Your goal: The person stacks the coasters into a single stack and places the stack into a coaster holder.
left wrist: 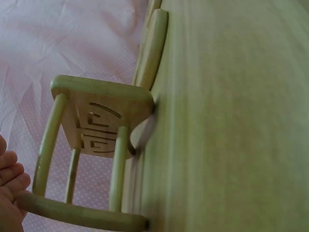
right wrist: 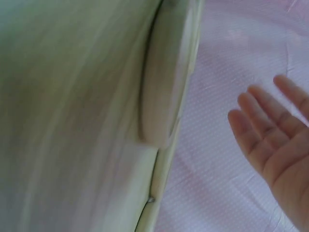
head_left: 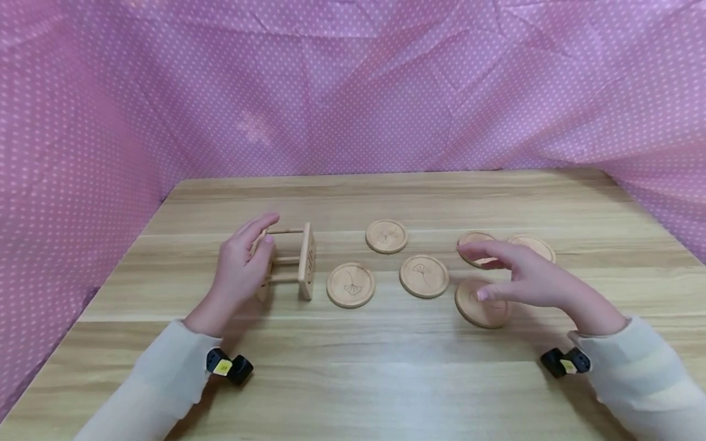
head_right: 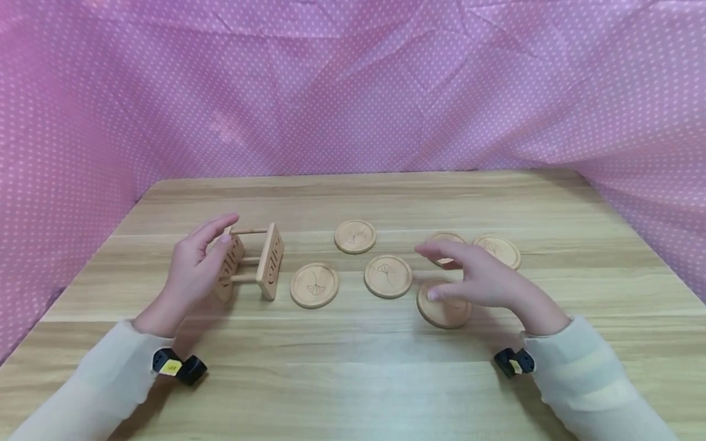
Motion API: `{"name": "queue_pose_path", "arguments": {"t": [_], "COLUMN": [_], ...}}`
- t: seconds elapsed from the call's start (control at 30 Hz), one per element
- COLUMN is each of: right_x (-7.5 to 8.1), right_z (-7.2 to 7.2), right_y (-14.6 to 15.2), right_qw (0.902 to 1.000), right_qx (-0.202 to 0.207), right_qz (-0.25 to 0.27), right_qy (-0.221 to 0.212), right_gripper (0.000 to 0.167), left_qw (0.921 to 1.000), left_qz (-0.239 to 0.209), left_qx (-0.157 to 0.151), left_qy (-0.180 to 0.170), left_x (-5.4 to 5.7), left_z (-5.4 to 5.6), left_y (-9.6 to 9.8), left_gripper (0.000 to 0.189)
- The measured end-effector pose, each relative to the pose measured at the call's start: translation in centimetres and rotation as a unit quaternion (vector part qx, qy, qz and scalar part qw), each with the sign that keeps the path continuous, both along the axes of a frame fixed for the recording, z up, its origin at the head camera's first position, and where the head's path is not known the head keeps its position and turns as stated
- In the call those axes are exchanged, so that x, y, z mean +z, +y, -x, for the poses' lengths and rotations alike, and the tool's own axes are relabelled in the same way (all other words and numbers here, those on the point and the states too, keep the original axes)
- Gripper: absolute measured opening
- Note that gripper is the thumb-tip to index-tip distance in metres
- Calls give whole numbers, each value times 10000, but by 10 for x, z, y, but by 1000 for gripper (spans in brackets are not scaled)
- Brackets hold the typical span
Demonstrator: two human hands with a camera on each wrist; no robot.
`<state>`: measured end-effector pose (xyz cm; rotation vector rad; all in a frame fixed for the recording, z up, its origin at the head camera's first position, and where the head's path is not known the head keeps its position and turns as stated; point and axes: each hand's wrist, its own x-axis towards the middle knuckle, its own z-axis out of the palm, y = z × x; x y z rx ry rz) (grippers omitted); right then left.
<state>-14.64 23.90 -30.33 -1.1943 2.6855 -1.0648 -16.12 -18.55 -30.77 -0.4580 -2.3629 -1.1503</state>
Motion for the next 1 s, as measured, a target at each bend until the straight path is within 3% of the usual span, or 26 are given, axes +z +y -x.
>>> {"name": "queue_pose_path", "arguments": {"t": [0.2,0.5,0.77,1.0], "right_x": [-9,-20,-23,-23], "right_z": [4,15,26,30], "right_y": [15,30,33,30], "right_qw": [9960,9852,9767,9644], "right_qx": [772,1405,1633,1778], "right_qz": [-49,242,92,-150], "right_qy": [-457,-948,-1390,-1953], "right_gripper": [83,77,66,64], "left_qw": [9997,9923,9789,9600], "left_qz": [-210,-861,-1351,-2004], "left_qx": [135,531,612,506], "left_qy": [-33,-720,-1405,-1890], "left_x": [-8,-14,-14,-17], "left_z": [-1,-2,-2,0], "left_y": [-4,-7,-9,-10], "left_gripper": [37,40,45,46]}}
